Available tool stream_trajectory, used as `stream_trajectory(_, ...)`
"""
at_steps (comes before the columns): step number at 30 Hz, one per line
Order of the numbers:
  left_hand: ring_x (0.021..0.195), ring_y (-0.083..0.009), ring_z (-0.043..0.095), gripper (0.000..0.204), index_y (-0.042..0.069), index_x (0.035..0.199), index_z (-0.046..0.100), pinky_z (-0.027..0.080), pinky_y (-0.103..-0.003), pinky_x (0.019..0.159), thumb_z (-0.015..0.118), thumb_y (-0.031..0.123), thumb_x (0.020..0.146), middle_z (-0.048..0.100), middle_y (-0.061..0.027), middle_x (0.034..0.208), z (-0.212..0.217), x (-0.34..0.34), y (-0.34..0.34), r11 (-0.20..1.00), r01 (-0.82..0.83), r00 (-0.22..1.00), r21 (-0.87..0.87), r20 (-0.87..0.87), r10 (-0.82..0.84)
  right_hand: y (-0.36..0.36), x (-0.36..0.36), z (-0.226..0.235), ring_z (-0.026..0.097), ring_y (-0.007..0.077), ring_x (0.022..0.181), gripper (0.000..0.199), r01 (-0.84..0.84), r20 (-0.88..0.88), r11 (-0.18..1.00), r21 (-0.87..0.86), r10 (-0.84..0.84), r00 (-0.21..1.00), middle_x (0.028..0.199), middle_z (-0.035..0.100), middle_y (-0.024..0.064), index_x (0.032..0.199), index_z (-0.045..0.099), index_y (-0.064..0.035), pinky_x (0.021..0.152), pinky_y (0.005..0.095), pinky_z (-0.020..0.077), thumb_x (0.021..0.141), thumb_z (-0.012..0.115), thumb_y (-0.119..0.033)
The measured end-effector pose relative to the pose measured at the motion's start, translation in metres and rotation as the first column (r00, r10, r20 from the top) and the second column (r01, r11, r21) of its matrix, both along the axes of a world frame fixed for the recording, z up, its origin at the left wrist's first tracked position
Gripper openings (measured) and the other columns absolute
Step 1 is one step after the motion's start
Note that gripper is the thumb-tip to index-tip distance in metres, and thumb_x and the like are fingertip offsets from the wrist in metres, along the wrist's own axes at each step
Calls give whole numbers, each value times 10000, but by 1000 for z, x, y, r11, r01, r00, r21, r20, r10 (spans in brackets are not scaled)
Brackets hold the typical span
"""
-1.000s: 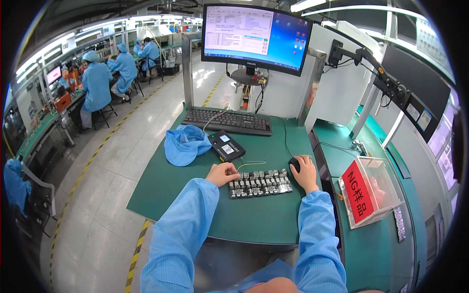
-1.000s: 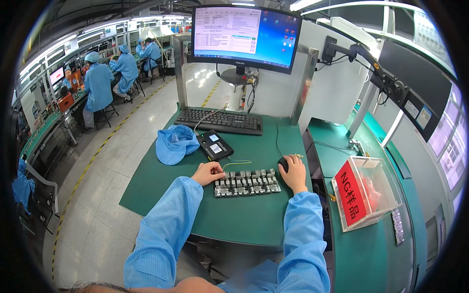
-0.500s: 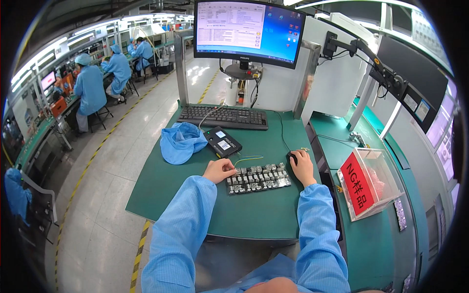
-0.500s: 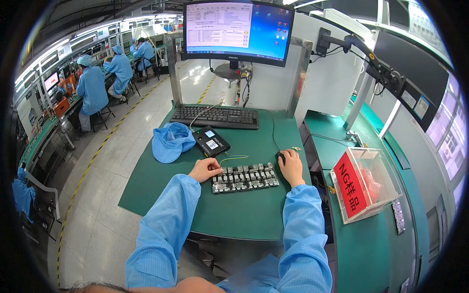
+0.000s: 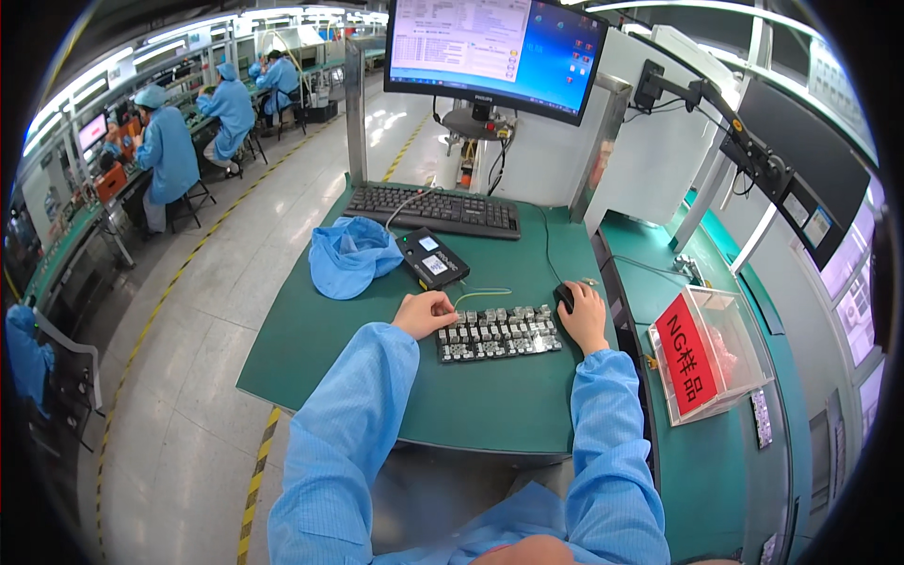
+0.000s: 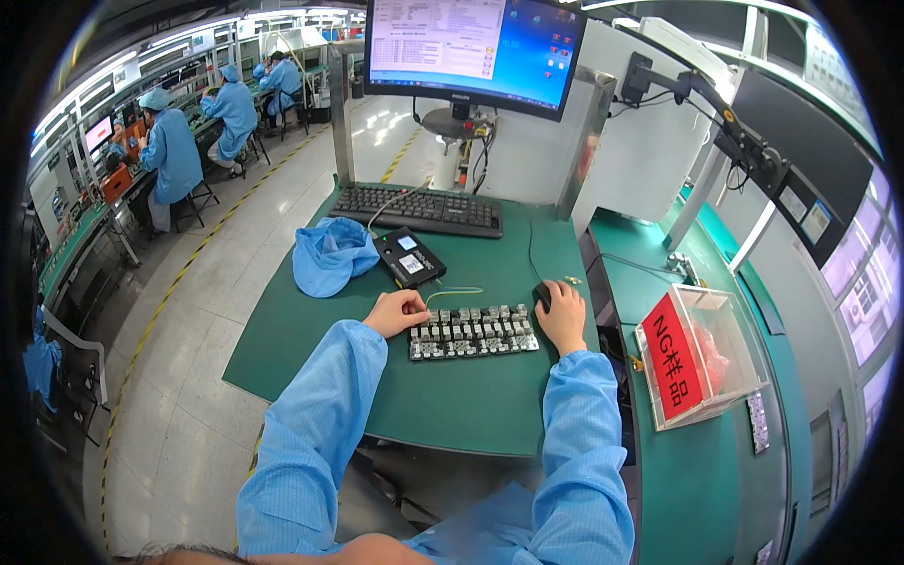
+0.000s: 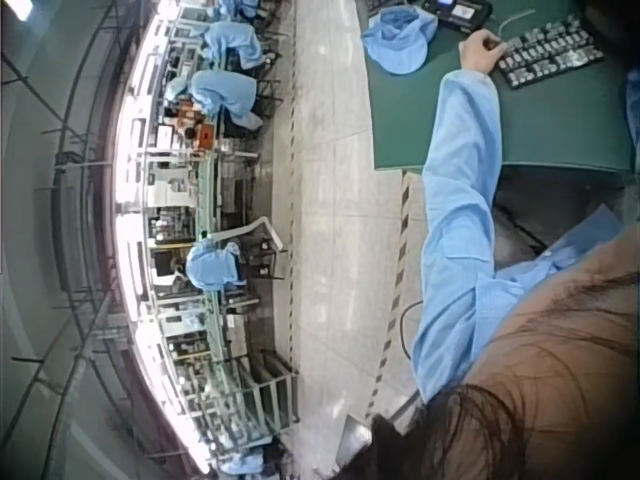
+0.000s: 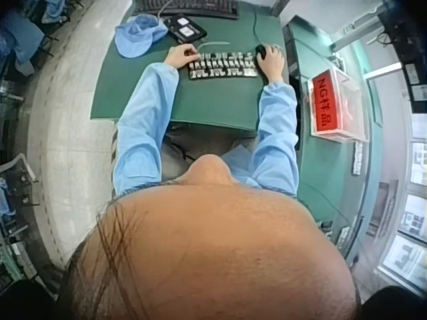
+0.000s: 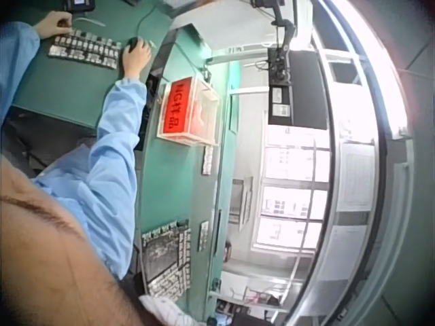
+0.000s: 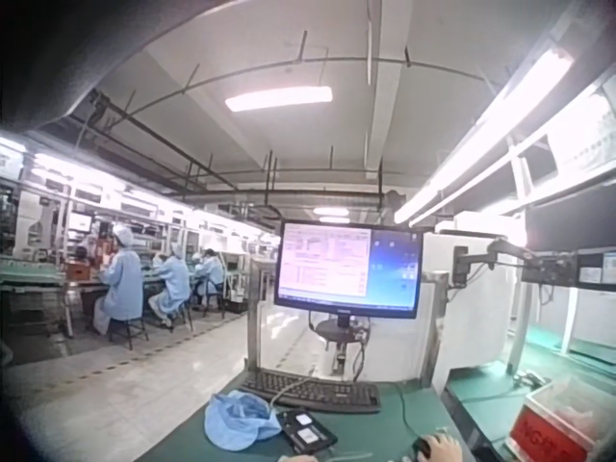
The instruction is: The recorder is inspecting and testing printed circuit boards, scanning barcodes and using a computer interface.
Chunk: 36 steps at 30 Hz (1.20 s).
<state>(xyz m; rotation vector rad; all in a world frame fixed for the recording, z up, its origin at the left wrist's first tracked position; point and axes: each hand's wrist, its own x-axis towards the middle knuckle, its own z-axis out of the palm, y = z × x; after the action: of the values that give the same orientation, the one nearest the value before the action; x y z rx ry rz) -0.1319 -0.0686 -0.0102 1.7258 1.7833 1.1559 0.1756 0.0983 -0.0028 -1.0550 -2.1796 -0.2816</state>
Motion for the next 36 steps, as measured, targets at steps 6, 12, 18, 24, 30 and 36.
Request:
stream_trajectory(6,589,-107,548,228,73,807,654,441,-260,574,731,281,751,599,-20,647,0,0,-1,1000,8,1000,5,-12,-8,6,3,-9,525,300,1067,392,-65,-76,998,-10,64,995,1120,579,105,1105,594,-129,858,415,428,724,665,-189)
stream_trajectory(12,590,-109,549,232,70,812,654,443,-260,573,731,280,750,599,-22,645,0,0,0,1000,2,1000,10,-23,-2,-1,0,0,498,283,1080,392,-38,-66,999,-12,37,997,1073,572,84,1101,602,-130,904,412,390,719,672,-183)
stream_trajectory(18,577,-101,540,231,59,796,642,436,-257,561,738,263,742,591,-21,633,0,0,4,1000,-10,1000,-6,28,10,2,1,0,504,266,1061,370,-18,-31,998,56,20,999,1051,575,68,1075,617,-128,959,434,330,716,674,-195)
stream_trajectory(24,570,-99,529,224,61,791,638,429,-253,553,739,256,747,584,-16,628,0,1,1,1000,10,1000,10,15,-10,0,1,-2,511,258,1056,345,1,-38,999,44,1,999,1059,582,48,1051,634,-137,964,432,328,716,682,-200)
stream_trajectory(30,572,-95,529,224,62,784,634,426,-251,550,739,255,746,582,-10,629,1,0,0,1000,9,1000,3,1,-9,-3,-1,-1,537,281,1014,337,-7,-108,994,-109,-5,994,1065,579,55,1053,630,-148,870,421,417,722,679,-183)
stream_trajectory(36,567,-98,517,222,71,784,629,421,-257,558,729,266,754,568,0,621,-4,-2,4,1000,11,1000,9,-2,-11,3,1,-3,559,309,936,330,-68,-113,995,-67,60,992,1063,568,75,1042,621,-128,773,418,470,719,673,-172)
